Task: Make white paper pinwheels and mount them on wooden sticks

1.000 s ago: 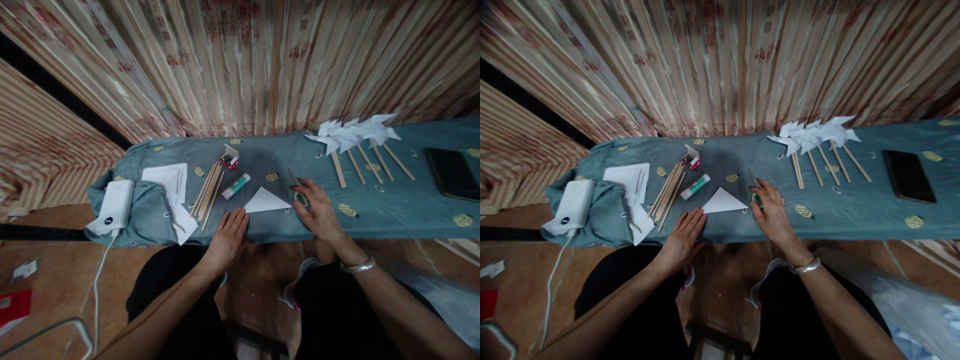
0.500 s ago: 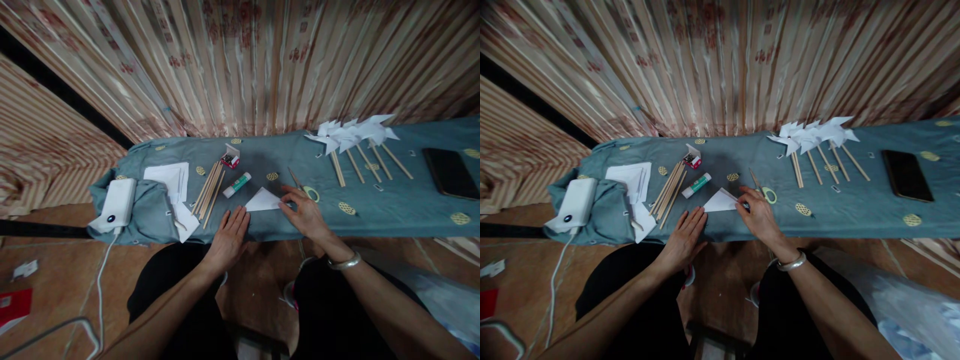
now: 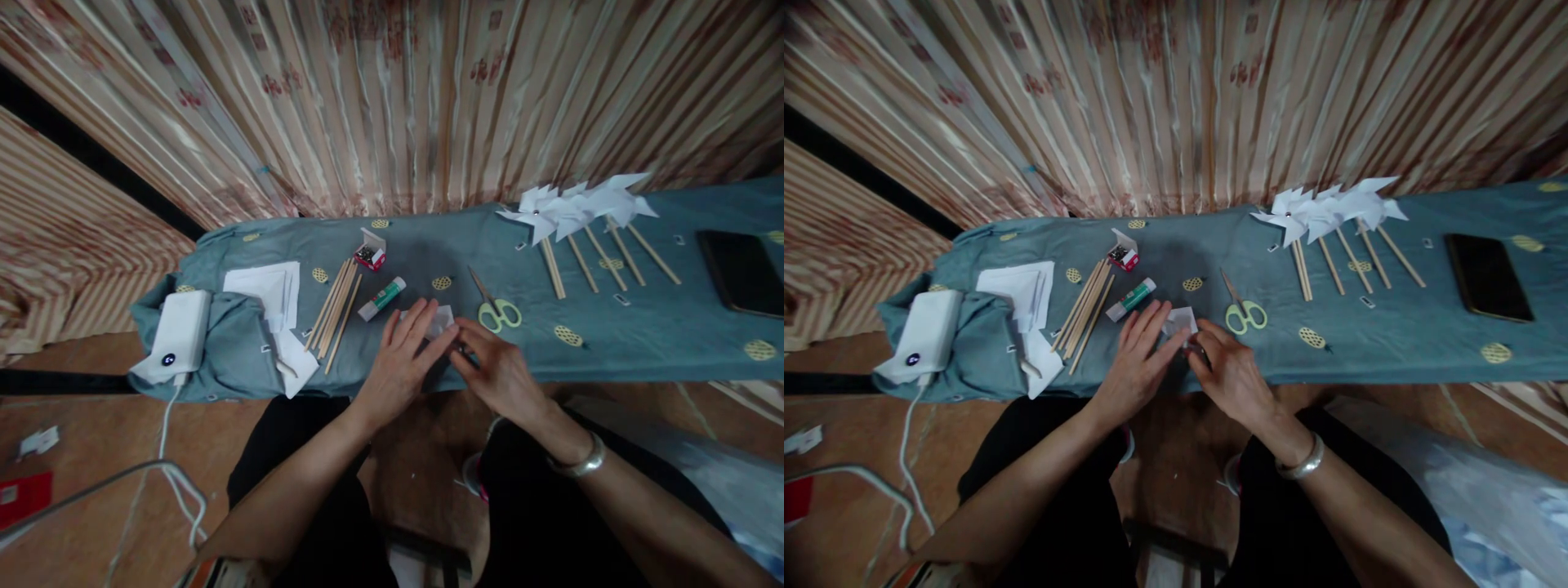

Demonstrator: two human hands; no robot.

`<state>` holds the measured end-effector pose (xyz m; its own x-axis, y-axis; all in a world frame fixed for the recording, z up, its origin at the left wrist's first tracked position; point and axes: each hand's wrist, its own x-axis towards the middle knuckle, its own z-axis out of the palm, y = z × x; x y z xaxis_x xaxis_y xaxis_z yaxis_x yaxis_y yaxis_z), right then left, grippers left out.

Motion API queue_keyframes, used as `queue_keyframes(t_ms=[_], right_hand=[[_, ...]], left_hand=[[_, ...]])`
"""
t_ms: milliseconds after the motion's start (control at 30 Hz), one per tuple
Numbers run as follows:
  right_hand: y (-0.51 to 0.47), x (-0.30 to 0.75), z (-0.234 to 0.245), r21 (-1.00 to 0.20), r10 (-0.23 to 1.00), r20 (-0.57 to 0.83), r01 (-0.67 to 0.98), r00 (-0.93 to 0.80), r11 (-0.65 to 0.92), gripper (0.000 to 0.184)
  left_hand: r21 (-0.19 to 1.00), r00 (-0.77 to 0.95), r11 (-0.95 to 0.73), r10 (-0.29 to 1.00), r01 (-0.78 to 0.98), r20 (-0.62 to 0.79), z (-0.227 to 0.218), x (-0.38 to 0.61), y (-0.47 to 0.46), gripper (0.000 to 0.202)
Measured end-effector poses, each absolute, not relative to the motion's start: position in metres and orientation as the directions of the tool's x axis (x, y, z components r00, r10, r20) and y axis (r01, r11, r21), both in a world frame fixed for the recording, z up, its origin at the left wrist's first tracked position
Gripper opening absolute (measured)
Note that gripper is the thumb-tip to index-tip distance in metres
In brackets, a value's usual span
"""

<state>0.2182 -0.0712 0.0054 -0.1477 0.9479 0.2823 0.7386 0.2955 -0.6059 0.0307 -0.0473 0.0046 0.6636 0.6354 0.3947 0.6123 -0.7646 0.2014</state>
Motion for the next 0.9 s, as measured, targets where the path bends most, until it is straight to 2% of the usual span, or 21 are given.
queue_keyframes(t_ms=[167,333,467,700,767,900], right_hand=[[-0.072,0.221,0.007,-0.658,0.939,0.259,0.67,-0.228,0.344,0.025],[-0.069,0.232,0.008,-0.675,0.947,0.255,0.665,-0.197,0.32,0.031],[-0.073,0.241,0.004,-0.641,0.937,0.306,0.691,-0.17,0.334,0.031],[-0.075,0.25,-0.009,-0.458,0.873,0.354,0.752,-0.335,0.474,0.038],[-0.073,0.252,-0.007,-0.453,0.86,0.36,0.737,-0.363,0.501,0.037],[-0.068,0.256,-0.001,-0.506,0.865,0.336,0.703,-0.372,0.499,0.021]], left_hand=[[0.202,0.647,-0.763,0.633,0.614,0.425,0.001,0.034,-0.041,0.028],[0.232,0.619,-0.749,0.65,0.621,0.442,0.003,0.029,-0.033,0.018],[0.224,0.653,-0.765,0.636,0.604,0.411,0.003,0.029,-0.031,0.015],[0.214,0.706,-0.808,0.586,0.549,0.399,-0.009,0.028,-0.034,0.019],[0.241,0.692,-0.81,0.584,0.535,0.424,-0.012,0.026,-0.036,0.019],[0.335,0.664,-0.789,0.614,0.515,0.427,-0.012,0.019,-0.041,0.02]])
